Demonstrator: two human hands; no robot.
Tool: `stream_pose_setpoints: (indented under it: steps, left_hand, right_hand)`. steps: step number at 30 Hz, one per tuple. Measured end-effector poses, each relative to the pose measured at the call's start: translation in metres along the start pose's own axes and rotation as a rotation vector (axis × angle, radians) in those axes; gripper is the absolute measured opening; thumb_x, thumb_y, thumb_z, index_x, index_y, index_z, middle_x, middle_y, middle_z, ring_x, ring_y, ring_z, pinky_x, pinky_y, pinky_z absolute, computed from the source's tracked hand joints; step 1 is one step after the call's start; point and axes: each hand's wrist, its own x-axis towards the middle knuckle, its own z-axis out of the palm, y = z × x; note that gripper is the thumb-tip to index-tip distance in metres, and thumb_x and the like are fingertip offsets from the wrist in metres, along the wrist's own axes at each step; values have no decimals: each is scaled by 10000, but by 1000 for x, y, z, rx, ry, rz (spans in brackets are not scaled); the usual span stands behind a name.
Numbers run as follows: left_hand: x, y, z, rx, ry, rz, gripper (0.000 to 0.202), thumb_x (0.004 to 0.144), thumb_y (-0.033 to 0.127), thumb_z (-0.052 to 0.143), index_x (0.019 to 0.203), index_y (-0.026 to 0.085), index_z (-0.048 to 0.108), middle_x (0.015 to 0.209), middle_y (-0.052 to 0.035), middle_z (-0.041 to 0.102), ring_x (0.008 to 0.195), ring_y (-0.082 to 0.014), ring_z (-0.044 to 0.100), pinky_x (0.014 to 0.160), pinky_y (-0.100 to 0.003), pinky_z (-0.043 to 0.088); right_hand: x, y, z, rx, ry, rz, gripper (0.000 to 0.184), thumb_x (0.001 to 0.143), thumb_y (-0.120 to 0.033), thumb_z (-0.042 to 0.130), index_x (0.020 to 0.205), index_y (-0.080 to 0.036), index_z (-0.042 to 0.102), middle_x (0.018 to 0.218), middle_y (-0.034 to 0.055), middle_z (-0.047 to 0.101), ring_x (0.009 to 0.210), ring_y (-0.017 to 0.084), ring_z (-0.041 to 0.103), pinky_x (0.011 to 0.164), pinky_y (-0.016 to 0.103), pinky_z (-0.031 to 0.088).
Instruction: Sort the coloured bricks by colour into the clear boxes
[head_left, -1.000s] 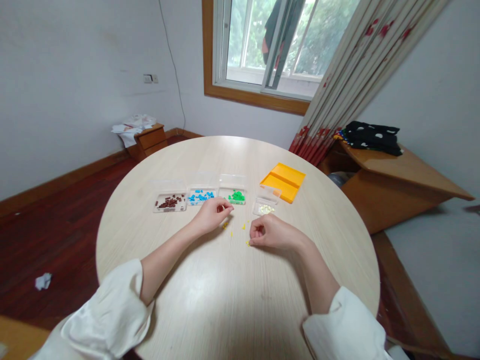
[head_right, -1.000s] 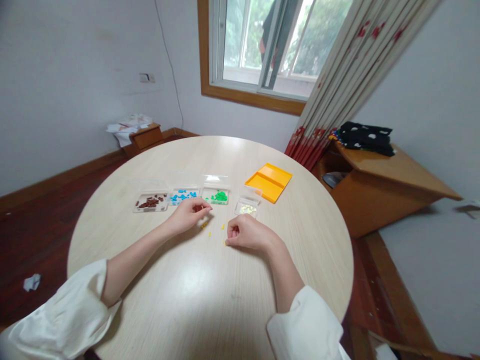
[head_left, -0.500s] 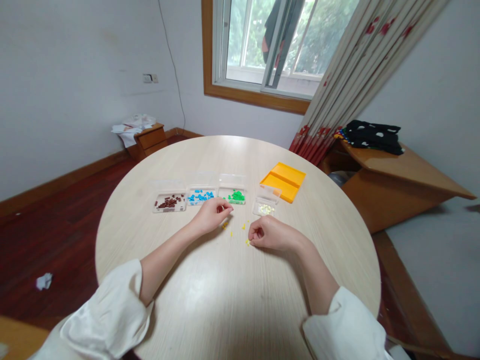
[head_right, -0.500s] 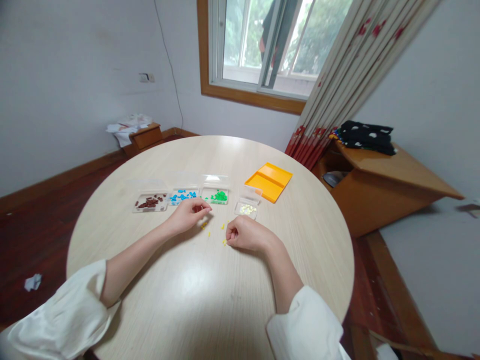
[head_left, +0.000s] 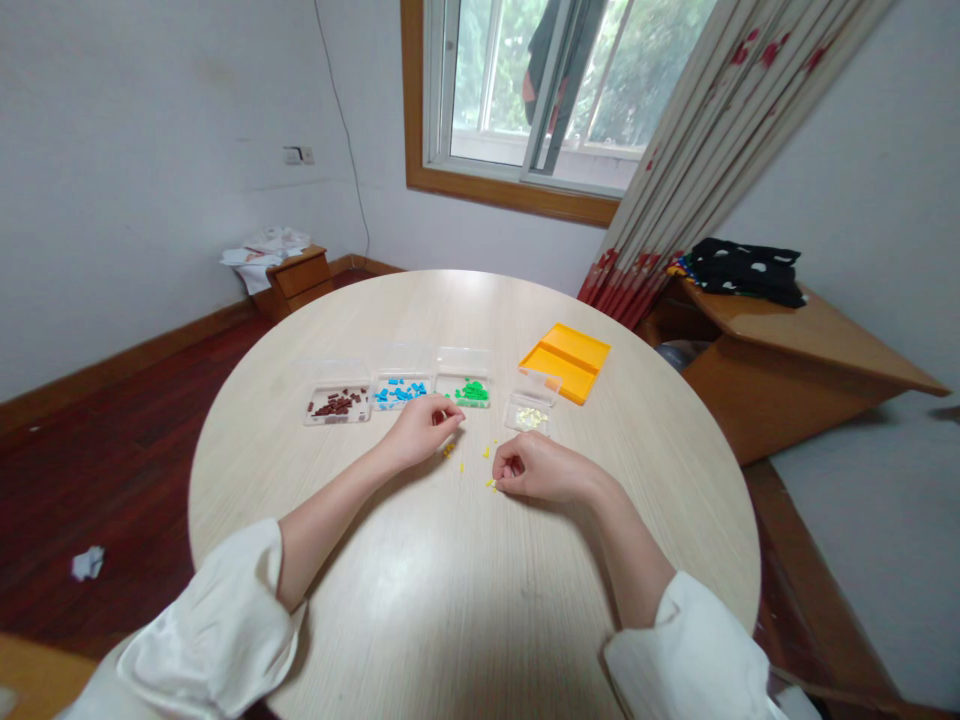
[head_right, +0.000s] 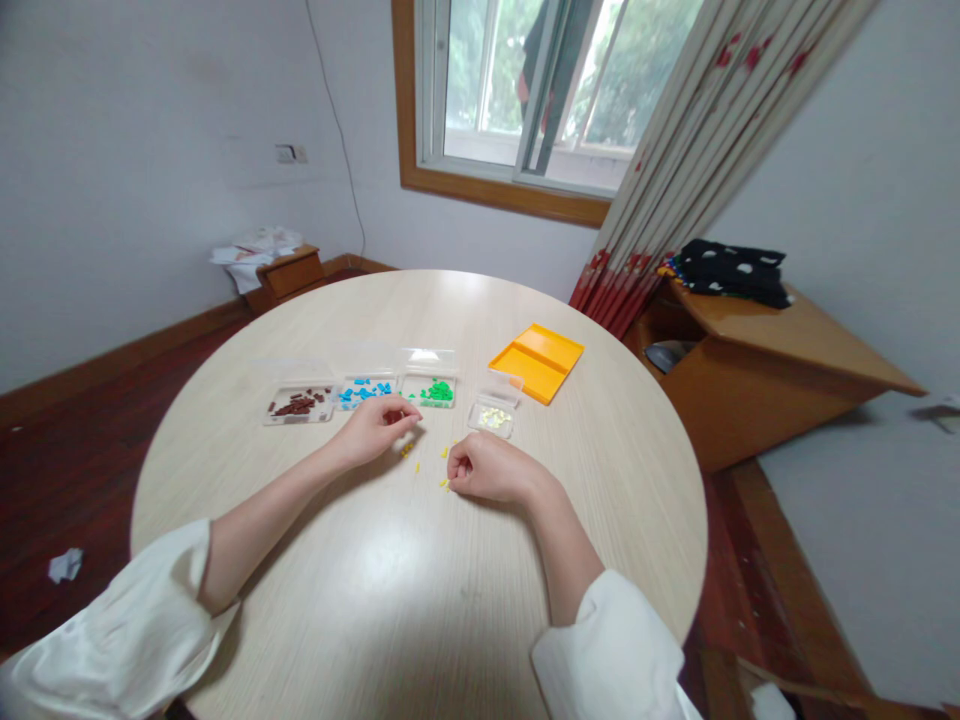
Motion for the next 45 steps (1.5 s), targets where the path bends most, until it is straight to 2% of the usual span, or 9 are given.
stream_pose_setpoints:
  steps: [4,11,15,19,23,27,31,38,45]
  left_hand:
    - [0,-1,0,-2,3,-5,133,746,145,535,722,129,665,689,-33,641,618,-118,526,599,-241,393]
    - [0,-1,0,-19,12,-13,140,748,162,531,703,139,661,687,-36,645,614,-120,526,602,-249,395]
    - [0,0,0,-23,12,-15,138,743,150,530,705,135,661,690,-42,647,609,-120,520,604,-255,394]
    - [0,0,0,-15,9,-15,147,751,157,524,711,138,664,694,-35,648,610,-119,522,599,-252,392]
    - [1,-1,0,-4,18,-11,145,747,145,527,711,141,668,702,-39,652,617,-120,525,599,-249,392]
    - [0,0,-1,1,12,-11,147,756,155,532,709,138,670,691,-39,646,609,-122,520,601,-254,394]
    - [1,-2,-2,29,27,-5,151,769,171,530,699,139,661,679,-31,633,610,-120,515,604,-248,390]
    - [3,-5,-7,91,102,18,154,785,174,520,691,140,637,650,-14,593,613,-118,498,610,-242,377]
    - [4,-3,-43,186,508,178,154,807,173,477,797,148,628,805,-46,581,754,-151,523,713,-268,414]
  right_hand:
    - [0,4,-5,49,148,-5,112,702,-153,546,664,-144,650,593,0,596,549,101,498,519,214,361]
    - [5,24,-15,-99,762,53,154,762,-225,521,727,-167,659,740,55,671,684,169,584,677,298,434]
    - [7,38,-15,-193,880,127,179,782,-219,497,770,-170,669,773,74,683,688,191,593,704,329,440]
    - [10,48,-16,-212,971,75,204,798,-256,513,907,-164,658,906,106,672,822,227,587,794,384,441]
    - [10,51,-13,-262,948,48,599,713,-339,659,1268,-209,474,1236,139,525,1155,293,456,940,463,365]
    - [10,56,-6,-325,798,104,930,620,-337,743,1404,-290,246,1414,138,334,1293,337,317,995,522,289]
    - [10,62,-3,-348,757,129,962,636,-288,725,1423,-282,172,1407,149,339,1303,337,308,1007,525,266]
    - [9,62,-5,-381,774,122,903,650,-273,706,1409,-292,217,1362,136,388,1249,325,366,992,503,281]
    - [10,62,-4,-414,775,142,848,666,-307,692,1397,-277,262,1355,138,389,1228,319,377,982,495,295]
